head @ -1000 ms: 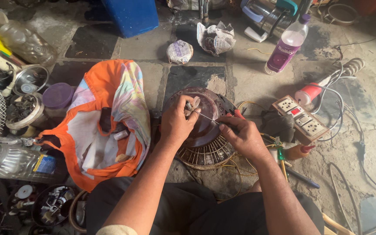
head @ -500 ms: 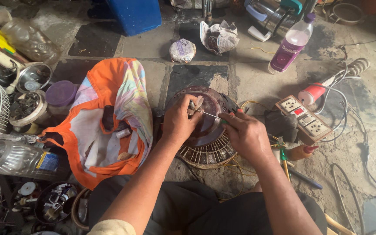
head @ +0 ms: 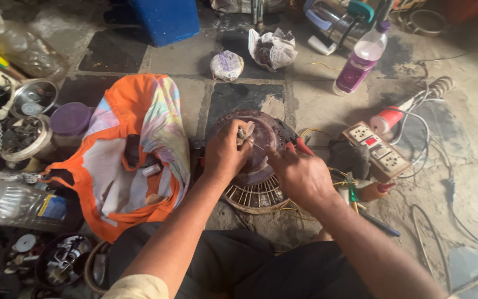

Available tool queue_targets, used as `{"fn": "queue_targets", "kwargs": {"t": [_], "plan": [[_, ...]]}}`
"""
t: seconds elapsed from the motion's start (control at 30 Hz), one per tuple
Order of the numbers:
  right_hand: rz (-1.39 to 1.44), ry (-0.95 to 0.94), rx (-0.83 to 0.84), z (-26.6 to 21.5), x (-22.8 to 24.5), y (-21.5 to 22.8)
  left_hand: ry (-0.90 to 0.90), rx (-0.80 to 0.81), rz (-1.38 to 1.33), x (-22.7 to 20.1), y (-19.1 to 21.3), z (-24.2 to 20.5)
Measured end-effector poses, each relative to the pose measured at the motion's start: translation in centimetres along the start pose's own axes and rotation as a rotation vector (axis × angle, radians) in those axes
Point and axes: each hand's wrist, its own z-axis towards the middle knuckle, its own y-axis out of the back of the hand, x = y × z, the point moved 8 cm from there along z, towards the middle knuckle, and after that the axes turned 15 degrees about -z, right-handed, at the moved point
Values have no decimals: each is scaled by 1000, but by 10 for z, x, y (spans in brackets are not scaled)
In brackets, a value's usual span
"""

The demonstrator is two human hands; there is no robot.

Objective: The person removes a ceiling fan motor from a cloth bag, uses a screwdriver and pliers to disassemble the housing and electrical components, and separates the internal motor coils from the metal frame while working on a floor cluttered with mechanical parts.

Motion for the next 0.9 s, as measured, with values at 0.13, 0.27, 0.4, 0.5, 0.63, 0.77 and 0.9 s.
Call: {"fn": "queue_targets", "kwargs": {"t": [0.13,0.27,0.4,0.5,0.63,0.77,0.9], "plan": [[51,69,79,2,-5,-4,84,33,30,4,-2,-1],[535,-255,200,1,-21,-42,30,5,21,1,1,0],[1164,-707,750,-25,-28,-94,-5,-24,1,-3,3,-2],[900,-593,707,-13,-32,-87,54,-22,42,4,4,-3],[-239,60,273,4,5,-36,31,19,44,7,4,-5],[212,-335,501,0,-27,-60,17,63,-15,6,5,-4],[1333,-972,780,-28,-30,-92,57,64,-45,10,4,-5]]}}
